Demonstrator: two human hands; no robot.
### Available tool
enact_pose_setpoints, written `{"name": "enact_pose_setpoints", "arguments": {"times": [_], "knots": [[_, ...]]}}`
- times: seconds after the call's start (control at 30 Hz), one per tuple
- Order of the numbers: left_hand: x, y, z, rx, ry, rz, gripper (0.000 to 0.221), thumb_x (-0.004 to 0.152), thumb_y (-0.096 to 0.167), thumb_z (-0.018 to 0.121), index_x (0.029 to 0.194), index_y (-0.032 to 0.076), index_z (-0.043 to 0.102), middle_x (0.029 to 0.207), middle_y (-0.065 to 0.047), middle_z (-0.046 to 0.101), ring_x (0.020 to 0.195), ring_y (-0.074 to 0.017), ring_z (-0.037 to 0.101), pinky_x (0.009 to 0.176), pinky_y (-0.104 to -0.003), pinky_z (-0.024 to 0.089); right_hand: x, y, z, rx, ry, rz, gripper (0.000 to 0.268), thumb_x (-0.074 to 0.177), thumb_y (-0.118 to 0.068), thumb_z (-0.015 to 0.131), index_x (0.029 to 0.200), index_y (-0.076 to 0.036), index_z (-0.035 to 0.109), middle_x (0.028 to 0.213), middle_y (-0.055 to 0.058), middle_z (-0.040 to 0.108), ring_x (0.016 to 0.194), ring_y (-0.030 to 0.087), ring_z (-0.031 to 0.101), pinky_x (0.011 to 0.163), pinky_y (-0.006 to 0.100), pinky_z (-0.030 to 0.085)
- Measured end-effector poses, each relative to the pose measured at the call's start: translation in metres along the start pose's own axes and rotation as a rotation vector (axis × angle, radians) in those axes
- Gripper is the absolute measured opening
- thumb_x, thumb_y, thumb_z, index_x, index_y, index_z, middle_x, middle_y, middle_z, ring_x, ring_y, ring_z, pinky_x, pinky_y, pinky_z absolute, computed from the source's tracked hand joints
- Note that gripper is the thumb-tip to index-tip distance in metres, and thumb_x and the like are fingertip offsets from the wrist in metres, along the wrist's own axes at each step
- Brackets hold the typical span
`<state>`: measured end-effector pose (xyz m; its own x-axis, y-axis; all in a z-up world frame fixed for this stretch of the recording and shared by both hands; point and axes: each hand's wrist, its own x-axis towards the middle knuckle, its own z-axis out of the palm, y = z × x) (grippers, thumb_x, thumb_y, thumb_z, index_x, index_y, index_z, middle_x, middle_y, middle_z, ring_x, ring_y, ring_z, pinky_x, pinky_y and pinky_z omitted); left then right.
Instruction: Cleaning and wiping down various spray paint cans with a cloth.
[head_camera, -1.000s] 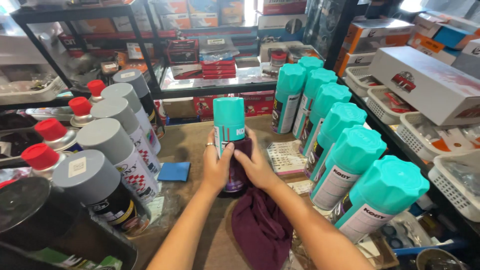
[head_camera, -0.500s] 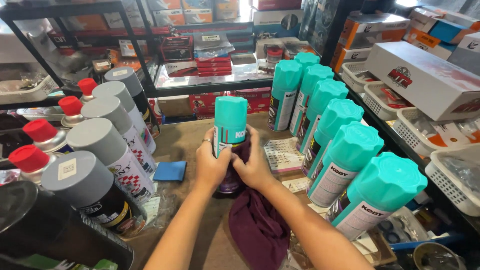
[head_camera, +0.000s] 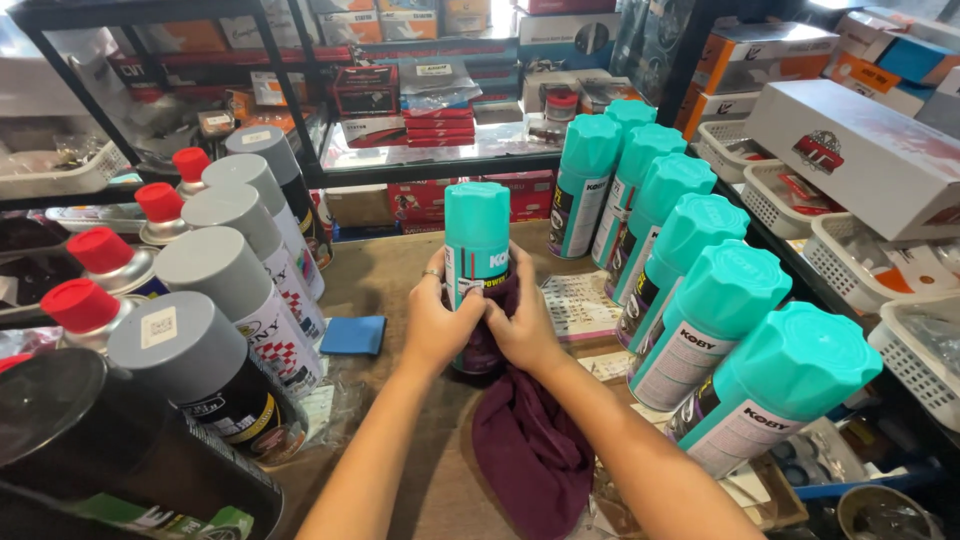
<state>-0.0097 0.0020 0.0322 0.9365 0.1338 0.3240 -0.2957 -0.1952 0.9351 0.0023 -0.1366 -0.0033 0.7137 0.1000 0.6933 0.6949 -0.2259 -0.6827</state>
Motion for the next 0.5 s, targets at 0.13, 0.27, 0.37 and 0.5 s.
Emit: {"name": "enact_pose_setpoints", "arguments": {"times": [0.13,0.27,0.37,0.5], "knots": [[0.0016,-0.005,-0.0011,0.026,0.002,0.013,0.075,0.073,0.024,0.069,0.145,0.011,0.053,0.115,-0.025,0.07,0.113,-0.0426,0.066,0.088,-0.052,0.056,0.0008,-0.008,0.001,-0.008,-0.022,0.021,0.081,0.085,-0.027,0.064,0.154,0.0,0.031,0.131,0.033,0.06,0.128,0.05,0.054,0.107,0.06,0.043],[-0.004,-0.0023,0.0002,-0.014,0.0,0.067,0.076,0.074,0.02,0.065,0.147,0.008,0.049,0.117,-0.028,0.069,0.12,-0.0434,0.063,0.093,-0.053,0.052,-0.0006,-0.0055,0.0019,-0.044,-0.023,0.034,0.082,0.083,-0.025,0.067,0.154,-0.003,0.033,0.131,0.032,0.061,0.128,0.049,0.055,0.107,0.058,0.043],[-0.0048,-0.0013,0.0024,-0.017,-0.01,0.088,0.077,0.074,0.018,0.064,0.148,0.005,0.047,0.118,-0.03,0.068,0.122,-0.0436,0.061,0.095,-0.053,0.051,-0.001,-0.0078,0.0011,-0.056,-0.012,0.031,0.082,0.082,-0.026,0.067,0.153,-0.002,0.033,0.13,0.033,0.061,0.126,0.051,0.055,0.107,0.059,0.042],[-0.0053,-0.0045,0.0041,-0.04,-0.016,0.125,0.078,0.074,0.015,0.061,0.149,0.001,0.045,0.121,-0.032,0.066,0.126,-0.0432,0.058,0.099,-0.053,0.048,-0.0012,-0.0089,0.0012,-0.062,-0.007,0.035,0.084,0.08,-0.027,0.067,0.153,-0.002,0.034,0.129,0.033,0.061,0.127,0.051,0.055,0.106,0.059,0.042]]}}
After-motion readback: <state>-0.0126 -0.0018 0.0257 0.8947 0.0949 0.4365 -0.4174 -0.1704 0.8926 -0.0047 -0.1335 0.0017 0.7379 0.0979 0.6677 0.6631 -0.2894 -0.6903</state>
